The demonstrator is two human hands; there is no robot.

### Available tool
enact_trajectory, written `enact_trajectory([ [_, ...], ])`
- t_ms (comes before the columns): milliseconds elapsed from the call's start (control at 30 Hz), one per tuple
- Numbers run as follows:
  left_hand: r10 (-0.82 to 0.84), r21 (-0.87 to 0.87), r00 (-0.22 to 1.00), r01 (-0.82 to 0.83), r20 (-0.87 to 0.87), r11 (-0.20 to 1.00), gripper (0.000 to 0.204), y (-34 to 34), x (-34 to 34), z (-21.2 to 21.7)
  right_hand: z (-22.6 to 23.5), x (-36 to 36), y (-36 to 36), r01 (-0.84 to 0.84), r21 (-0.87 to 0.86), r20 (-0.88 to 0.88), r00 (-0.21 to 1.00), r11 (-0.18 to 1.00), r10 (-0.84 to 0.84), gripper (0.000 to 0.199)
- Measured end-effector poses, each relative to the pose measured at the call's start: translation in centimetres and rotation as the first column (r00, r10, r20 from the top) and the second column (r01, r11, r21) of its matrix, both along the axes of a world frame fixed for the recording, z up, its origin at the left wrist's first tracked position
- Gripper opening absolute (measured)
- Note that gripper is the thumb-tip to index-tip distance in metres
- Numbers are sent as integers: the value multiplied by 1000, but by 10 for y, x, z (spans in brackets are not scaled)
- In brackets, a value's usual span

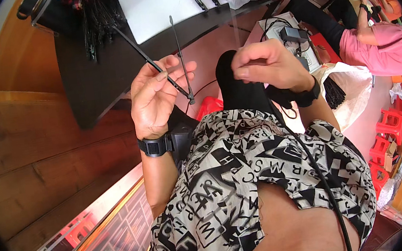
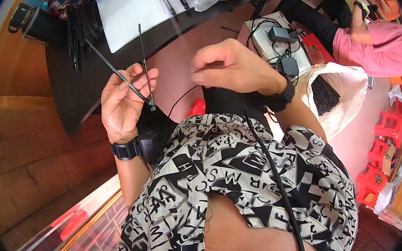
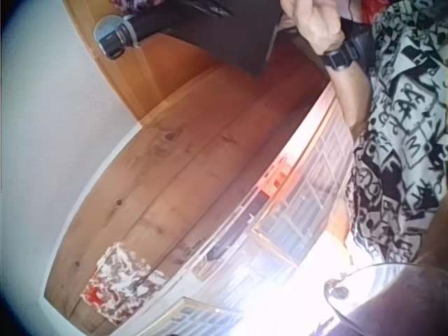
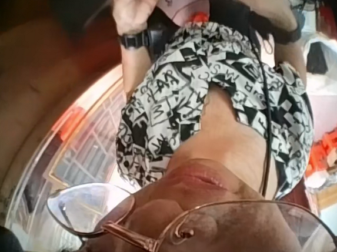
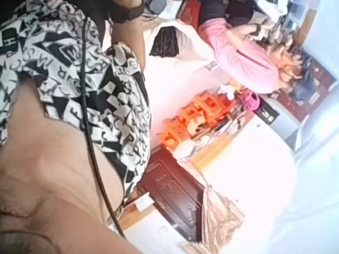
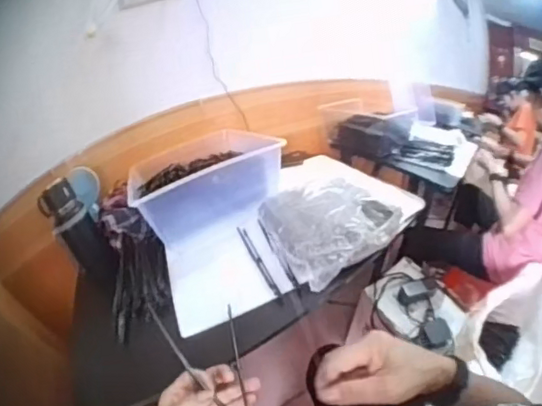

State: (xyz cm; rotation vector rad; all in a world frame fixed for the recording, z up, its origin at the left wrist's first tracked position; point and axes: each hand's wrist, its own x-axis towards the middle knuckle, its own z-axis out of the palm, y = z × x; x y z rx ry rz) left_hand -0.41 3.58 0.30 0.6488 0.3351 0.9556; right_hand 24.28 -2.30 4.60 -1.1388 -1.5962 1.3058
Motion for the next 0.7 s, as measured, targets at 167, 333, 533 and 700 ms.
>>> enact_trajectory([
  [167, -35, 91, 997, 29, 65, 995, 12, -5, 4, -5, 4, -35, 7, 5, -27, -199, 980, 1000, -10, 8],
  [333, -4, 107, 989, -12, 150, 994, 17, -7, 6, -12, 6, -48, 9, 56, -60, -276, 959, 997, -71, 12],
  [533, 80, -27, 968, -76, 236, 997, 19, -7, 10, -7, -7, -44, 14, 157, 18, -250, 957, 987, -147, 15],
  [700, 137, -121, 944, -105, 301, 987, 16, -9, 15, -5, -7, -48, 14, 271, -84, -297, 912, 959, -284, 14],
])
